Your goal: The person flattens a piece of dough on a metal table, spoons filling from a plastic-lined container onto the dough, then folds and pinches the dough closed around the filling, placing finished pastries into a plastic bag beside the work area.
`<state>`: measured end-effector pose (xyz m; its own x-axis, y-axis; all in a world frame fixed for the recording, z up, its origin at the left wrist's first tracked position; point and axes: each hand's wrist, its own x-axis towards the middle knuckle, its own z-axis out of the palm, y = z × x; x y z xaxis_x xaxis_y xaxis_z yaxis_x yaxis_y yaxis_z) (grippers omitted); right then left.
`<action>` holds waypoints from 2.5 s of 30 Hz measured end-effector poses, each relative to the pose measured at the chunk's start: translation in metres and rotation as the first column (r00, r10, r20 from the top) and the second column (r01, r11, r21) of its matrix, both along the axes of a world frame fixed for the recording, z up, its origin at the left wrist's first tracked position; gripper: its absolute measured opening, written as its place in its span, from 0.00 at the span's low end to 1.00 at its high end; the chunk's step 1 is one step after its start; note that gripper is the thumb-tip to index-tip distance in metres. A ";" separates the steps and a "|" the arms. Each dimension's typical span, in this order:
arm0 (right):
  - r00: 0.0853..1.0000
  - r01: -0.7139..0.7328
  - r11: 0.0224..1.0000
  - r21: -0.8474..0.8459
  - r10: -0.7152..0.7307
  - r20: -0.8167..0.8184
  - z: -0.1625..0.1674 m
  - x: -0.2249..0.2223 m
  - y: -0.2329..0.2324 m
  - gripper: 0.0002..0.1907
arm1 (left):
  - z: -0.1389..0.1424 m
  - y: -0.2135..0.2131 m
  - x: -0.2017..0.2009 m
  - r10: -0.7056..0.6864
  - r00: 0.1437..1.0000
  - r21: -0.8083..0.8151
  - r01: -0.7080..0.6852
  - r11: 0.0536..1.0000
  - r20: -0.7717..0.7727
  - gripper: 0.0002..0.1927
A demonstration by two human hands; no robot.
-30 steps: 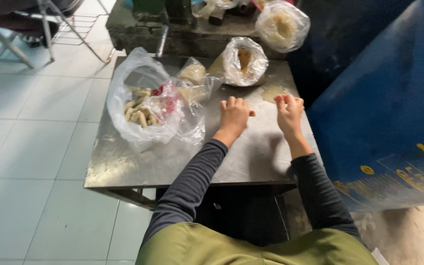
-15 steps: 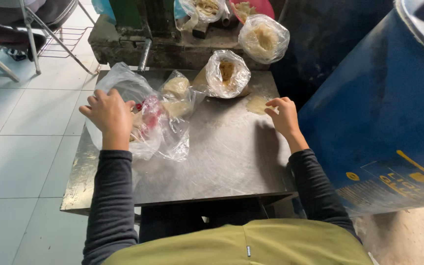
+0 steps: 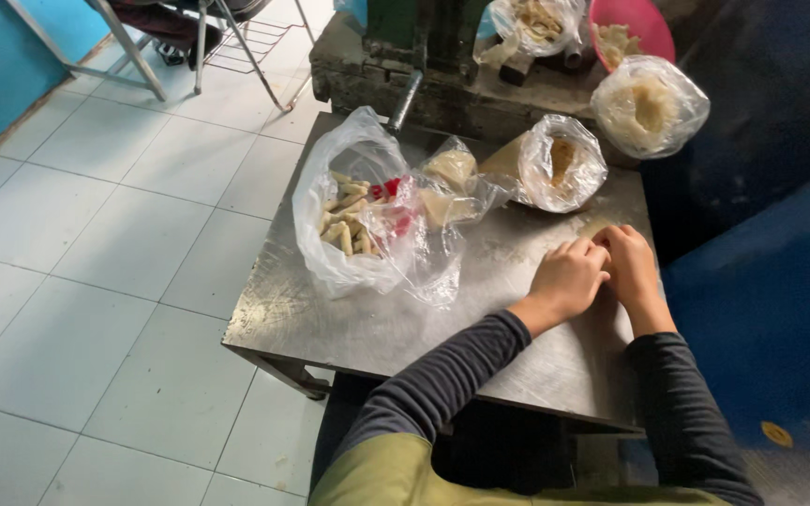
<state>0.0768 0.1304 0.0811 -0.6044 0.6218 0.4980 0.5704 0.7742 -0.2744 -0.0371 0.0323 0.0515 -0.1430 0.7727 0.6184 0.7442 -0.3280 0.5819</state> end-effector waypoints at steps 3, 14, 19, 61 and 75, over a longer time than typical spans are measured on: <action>0.999 0.017 0.984 0.180 -0.024 0.039 -0.006 -0.002 0.003 0.05 | -0.017 0.003 0.006 -0.051 0.989 0.067 0.042 0.997 0.141 0.11; 0.916 0.107 0.994 -0.010 -0.102 -0.387 0.002 0.007 -0.013 0.02 | -0.066 0.027 -0.008 0.088 0.814 -0.185 0.024 0.982 0.574 0.12; 0.983 -0.161 0.841 -0.517 0.090 -0.159 -0.009 -0.010 -0.076 0.07 | -0.070 0.000 -0.053 0.075 0.575 -0.314 0.329 0.891 0.815 0.15; 0.938 -0.272 0.954 -0.128 0.234 -0.257 0.082 -0.114 0.043 0.06 | -0.019 -0.053 -0.077 0.047 0.886 -0.385 0.152 0.910 0.461 0.19; 0.833 -0.040 0.995 -0.086 -0.014 -0.553 0.051 -0.098 0.029 0.12 | -0.014 -0.059 -0.078 0.051 0.891 -0.413 0.157 0.897 0.450 0.19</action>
<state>-0.0215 0.1592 0.1323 -0.2535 0.6746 0.6933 0.2925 0.7366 -0.6097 -0.1146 -0.0265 0.0371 -0.2685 0.9574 0.1061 0.3646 -0.0010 0.9311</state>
